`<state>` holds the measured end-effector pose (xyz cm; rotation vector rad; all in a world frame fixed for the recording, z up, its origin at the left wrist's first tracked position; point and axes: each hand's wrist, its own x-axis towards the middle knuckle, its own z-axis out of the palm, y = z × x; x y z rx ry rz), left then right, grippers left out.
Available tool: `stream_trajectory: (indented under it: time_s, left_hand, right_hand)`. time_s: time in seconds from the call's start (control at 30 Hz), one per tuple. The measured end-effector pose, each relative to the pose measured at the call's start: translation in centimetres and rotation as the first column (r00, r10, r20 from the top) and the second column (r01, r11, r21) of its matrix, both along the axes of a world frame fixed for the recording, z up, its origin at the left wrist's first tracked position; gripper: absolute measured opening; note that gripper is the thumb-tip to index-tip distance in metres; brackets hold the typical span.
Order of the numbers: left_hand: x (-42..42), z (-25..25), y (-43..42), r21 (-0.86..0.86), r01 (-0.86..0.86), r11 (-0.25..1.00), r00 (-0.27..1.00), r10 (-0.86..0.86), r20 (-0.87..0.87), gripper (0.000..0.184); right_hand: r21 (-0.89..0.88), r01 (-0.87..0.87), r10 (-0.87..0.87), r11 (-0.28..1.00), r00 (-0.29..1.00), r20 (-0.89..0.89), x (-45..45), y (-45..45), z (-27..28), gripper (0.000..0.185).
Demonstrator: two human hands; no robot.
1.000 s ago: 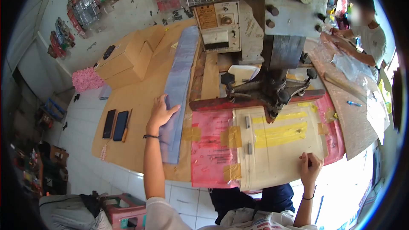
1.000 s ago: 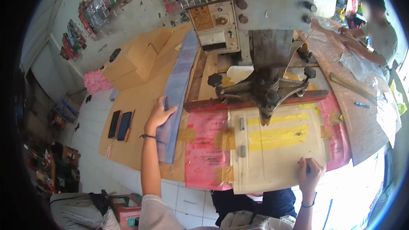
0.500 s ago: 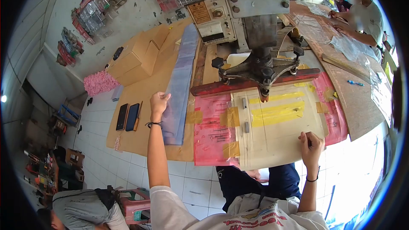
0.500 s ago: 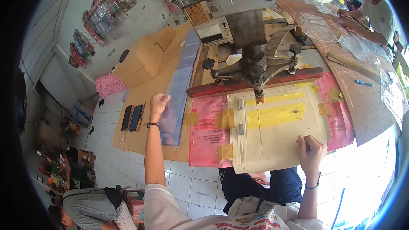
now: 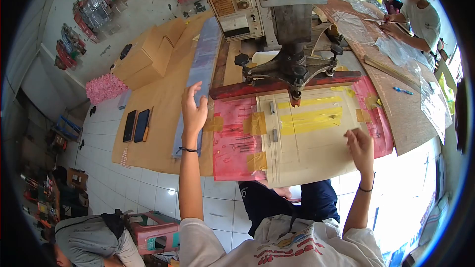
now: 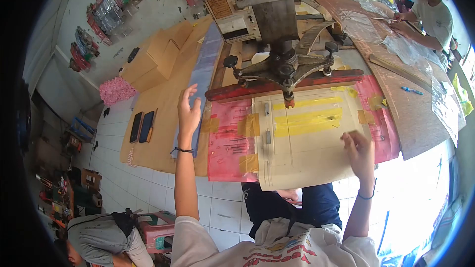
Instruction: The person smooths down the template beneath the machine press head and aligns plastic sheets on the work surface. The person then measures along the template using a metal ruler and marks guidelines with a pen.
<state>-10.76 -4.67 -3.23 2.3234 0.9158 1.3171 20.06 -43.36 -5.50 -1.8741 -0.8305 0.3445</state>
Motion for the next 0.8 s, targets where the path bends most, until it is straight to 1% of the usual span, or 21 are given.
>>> stream_trajectory:
  time_s: [0.03,0.07,0.1,0.17,0.27,0.3,0.33,0.37,0.4,0.43,0.47,0.5,0.53,0.6,0.63,0.67,0.73,0.8]
  left_hand:
    - [0.6,0.3,-0.7,0.067,0.021,0.998,1.0,-0.021,-0.002,0.038]
    - [1.0,0.2,-1.1,0.173,0.018,0.985,0.999,-0.009,-0.049,0.039]
    - [1.4,0.3,-1.8,0.208,0.006,0.978,0.999,0.005,-0.05,0.037]
    - [2.3,0.5,-3.0,0.281,-0.017,0.96,0.998,0.032,-0.049,0.033]
    - [2.6,0.0,-4.3,0.311,-0.029,0.95,0.995,0.057,-0.082,0.022]
    - [2.7,0.0,-5.0,0.283,0.041,0.958,0.996,-0.015,-0.091,0.018]
    - [2.8,0.3,-6.0,0.254,0.11,0.961,0.991,-0.087,-0.1,0.014]
    - [3.1,0.8,-7.0,0.224,0.18,0.958,0.981,-0.159,-0.11,0.01]
    - [4.4,1.6,-8.4,0.254,0.308,0.917,0.951,-0.294,-0.092,0.008]
    - [5.3,1.6,-9.8,0.071,0.412,0.908,0.907,-0.402,-0.13,0.007]
    - [5.9,1.9,-10.8,-0.127,0.455,0.881,0.848,-0.473,-0.239,0.013]
    - [7.0,1.0,-11.5,-0.126,0.479,0.869,0.834,-0.495,-0.243,0.019]
    - [8.2,-0.2,-12.0,-0.122,0.502,0.856,0.82,-0.516,-0.246,0.024]
    - [10.1,-2.2,-12.4,0.019,0.449,0.893,0.838,-0.413,-0.358,0.032]
    - [10.8,-2.2,-12.9,0.09,0.422,0.902,0.842,-0.354,-0.407,0.036]
    - [11.3,-2.1,-13.4,-0.102,0.379,0.92,0.788,-0.379,-0.484,0.045]
    - [12.9,-3.4,-12.7,-0.034,0.369,0.929,0.784,-0.331,-0.526,0.051]
    - [13.9,-4.3,-12.0,-0.003,0.346,0.938,0.756,-0.28,-0.592,0.055]
  right_hand:
    - [0.022,0.005,-0.006,1.0,0.999,0.051,0.9,0.4,0.4,0.023]
    - [0.044,0.009,-0.014,0.999,0.995,0.102,1.8,0.9,0.8,0.023]
    - [0.066,0.012,-0.022,0.998,0.988,0.15,2.6,1.4,1.1,0.023]
    - [0.027,-0.006,0.001,1.0,0.984,0.18,4.6,2.3,1.6,0.023]
    - [-0.017,-0.044,0.046,0.999,0.97,0.24,5.4,3.4,2.7,0.024]
    - [-0.033,-0.061,0.067,0.998,0.963,0.26,5.2,3.8,3.0,0.024]
    - [-0.088,-0.114,0.132,0.99,0.959,0.249,4.9,4.4,3.0,0.023]
    - [-0.096,-0.223,0.242,0.97,0.917,0.316,4.3,5.0,3.3,0.023]
    - [-0.164,-0.294,0.335,0.942,0.872,0.358,3.6,5.8,3.5,0.026]
    - [-0.235,-0.356,0.423,0.905,0.817,0.392,2.7,6.7,3.6,0.028]
    - [-0.275,-0.381,0.467,0.883,0.774,0.426,1.8,7.7,3.4,0.031]
    - [-0.316,-0.403,0.51,0.859,0.728,0.458,1.0,8.6,2.9,0.034]
    - [-0.34,-0.428,0.543,0.837,0.721,0.43,0.5,9.6,1.8,0.04]
    - [-0.304,-0.462,0.551,0.833,0.637,0.539,0.0,11.4,0.5,0.041]
    - [-0.288,-0.482,0.55,0.828,0.592,0.589,-0.4,12.1,-0.3,0.041]
    - [-0.3,-0.459,0.537,0.836,0.573,0.619,-0.7,12.9,-1.0,0.041]
    - [-0.321,-0.41,0.509,0.854,0.53,0.678,-1.2,14.7,-2.3,0.041]
    - [-0.303,-0.398,0.487,0.866,0.533,0.692,-0.9,16.4,-3.7,0.041]
